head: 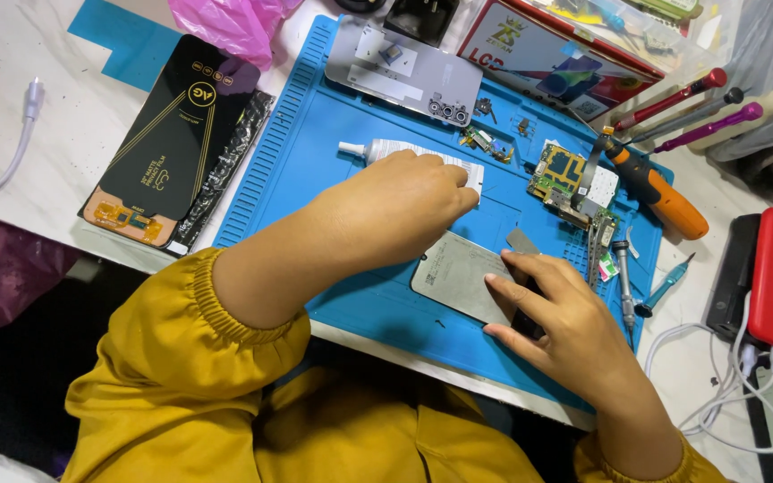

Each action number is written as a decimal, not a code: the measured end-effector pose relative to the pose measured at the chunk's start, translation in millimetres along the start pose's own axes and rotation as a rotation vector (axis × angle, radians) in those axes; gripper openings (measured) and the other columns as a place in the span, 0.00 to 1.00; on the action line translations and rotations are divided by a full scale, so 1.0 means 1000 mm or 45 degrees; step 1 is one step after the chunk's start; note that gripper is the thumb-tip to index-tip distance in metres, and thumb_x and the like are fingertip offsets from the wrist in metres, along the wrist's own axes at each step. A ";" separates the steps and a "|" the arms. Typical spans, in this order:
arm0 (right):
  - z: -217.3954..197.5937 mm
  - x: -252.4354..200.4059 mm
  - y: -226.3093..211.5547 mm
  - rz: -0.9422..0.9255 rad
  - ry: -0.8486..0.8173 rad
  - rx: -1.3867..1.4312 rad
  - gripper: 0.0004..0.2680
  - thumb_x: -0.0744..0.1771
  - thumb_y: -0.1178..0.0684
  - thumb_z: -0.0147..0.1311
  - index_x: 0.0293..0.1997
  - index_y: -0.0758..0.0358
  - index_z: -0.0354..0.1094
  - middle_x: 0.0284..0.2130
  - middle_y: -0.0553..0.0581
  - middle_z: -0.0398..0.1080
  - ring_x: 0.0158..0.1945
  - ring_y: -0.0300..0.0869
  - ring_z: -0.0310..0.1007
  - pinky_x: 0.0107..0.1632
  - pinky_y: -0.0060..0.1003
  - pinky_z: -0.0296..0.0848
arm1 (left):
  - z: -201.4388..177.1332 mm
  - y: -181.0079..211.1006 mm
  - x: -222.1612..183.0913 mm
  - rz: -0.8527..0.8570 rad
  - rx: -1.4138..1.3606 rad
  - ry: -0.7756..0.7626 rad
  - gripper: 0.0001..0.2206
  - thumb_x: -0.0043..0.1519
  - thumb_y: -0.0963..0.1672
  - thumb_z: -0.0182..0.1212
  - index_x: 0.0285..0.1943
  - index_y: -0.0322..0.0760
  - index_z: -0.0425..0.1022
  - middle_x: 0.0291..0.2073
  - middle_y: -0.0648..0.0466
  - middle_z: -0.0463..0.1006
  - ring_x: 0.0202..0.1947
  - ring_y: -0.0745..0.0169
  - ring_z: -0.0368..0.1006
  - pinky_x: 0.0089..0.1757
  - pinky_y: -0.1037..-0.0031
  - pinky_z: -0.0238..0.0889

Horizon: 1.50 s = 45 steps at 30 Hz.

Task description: Applying adhesive and installing a new screen on a mobile phone

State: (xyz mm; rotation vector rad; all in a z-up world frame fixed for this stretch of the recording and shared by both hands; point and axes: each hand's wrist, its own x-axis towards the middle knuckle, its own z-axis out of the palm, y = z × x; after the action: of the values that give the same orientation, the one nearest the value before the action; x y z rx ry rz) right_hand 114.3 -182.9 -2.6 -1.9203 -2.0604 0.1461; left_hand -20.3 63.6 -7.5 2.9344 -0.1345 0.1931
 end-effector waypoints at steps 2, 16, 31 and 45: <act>0.002 -0.001 0.002 -0.009 0.005 0.003 0.20 0.63 0.45 0.66 0.59 0.59 0.71 0.60 0.64 0.68 0.60 0.58 0.69 0.61 0.52 0.70 | 0.000 -0.001 0.000 -0.007 0.005 -0.009 0.11 0.53 0.35 0.57 0.42 0.39 0.76 0.34 0.47 0.77 0.32 0.38 0.74 0.30 0.50 0.65; -0.001 0.002 0.000 0.020 -0.008 0.016 0.20 0.63 0.45 0.66 0.59 0.61 0.71 0.59 0.64 0.69 0.58 0.57 0.68 0.59 0.50 0.71 | 0.001 -0.005 0.002 -0.087 -0.012 -0.035 0.10 0.55 0.38 0.55 0.44 0.41 0.76 0.36 0.48 0.77 0.32 0.38 0.74 0.28 0.48 0.64; -0.003 0.003 -0.002 0.030 0.010 0.021 0.22 0.64 0.44 0.64 0.63 0.60 0.67 0.57 0.64 0.68 0.57 0.57 0.67 0.59 0.51 0.69 | 0.012 0.018 0.005 -0.018 0.008 -0.332 0.37 0.35 0.55 0.87 0.50 0.39 0.75 0.47 0.46 0.73 0.44 0.43 0.71 0.36 0.53 0.69; -0.012 0.002 -0.003 0.047 0.016 -0.031 0.25 0.63 0.42 0.67 0.63 0.63 0.65 0.55 0.61 0.69 0.54 0.54 0.69 0.57 0.48 0.71 | 0.012 0.025 -0.003 0.065 0.250 -0.184 0.36 0.37 0.60 0.80 0.49 0.44 0.74 0.45 0.51 0.74 0.45 0.52 0.71 0.39 0.62 0.68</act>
State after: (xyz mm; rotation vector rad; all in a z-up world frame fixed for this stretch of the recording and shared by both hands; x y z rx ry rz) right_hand 114.8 -183.4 9.5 -1.9696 -2.0283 0.1175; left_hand -24.5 36.7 -15.0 3.1420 -0.2239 0.0011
